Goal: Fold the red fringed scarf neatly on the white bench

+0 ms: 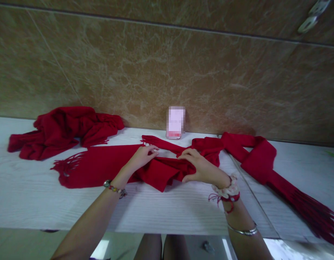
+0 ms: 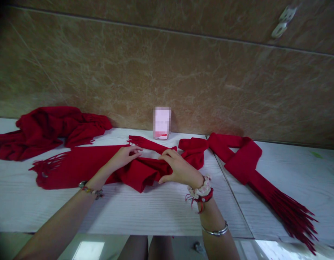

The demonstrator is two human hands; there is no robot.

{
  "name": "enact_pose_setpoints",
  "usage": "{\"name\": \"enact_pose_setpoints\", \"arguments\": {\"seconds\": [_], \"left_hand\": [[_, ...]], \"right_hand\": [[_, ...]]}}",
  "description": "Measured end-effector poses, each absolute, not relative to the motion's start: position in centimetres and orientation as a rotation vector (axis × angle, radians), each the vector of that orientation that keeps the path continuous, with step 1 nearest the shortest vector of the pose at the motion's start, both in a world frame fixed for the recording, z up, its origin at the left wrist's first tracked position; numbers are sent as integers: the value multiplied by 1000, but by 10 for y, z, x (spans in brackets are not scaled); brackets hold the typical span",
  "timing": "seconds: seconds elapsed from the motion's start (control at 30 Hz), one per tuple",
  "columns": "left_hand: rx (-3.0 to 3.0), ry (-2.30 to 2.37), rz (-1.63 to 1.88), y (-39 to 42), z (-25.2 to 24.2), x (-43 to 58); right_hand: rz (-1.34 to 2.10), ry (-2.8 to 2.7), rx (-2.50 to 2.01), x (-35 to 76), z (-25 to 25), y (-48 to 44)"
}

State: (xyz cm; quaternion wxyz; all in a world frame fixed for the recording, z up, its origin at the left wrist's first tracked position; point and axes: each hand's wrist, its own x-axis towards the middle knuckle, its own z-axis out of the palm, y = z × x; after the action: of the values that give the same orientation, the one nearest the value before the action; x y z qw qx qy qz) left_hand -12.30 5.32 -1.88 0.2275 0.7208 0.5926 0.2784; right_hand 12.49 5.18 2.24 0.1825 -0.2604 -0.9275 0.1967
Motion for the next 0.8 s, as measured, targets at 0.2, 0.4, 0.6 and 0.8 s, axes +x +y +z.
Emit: {"name": "enact_pose_setpoints", "arguments": {"seconds": [0.2, 0.4, 0.6, 0.8], "left_hand": [[1996, 1487, 793, 52, -20, -118], [1953, 1508, 908, 52, -21, -112], [1791, 1655, 1129, 58, -18, -126], [1547, 2082, 1063, 57, -12, -153]], "right_hand": [[486, -2721, -684, 141, 25, 55], [315, -2648, -690, 145, 14, 66], [315, -2469, -570, 137, 22, 63], [538, -2416, -513, 141, 29, 60]]}}
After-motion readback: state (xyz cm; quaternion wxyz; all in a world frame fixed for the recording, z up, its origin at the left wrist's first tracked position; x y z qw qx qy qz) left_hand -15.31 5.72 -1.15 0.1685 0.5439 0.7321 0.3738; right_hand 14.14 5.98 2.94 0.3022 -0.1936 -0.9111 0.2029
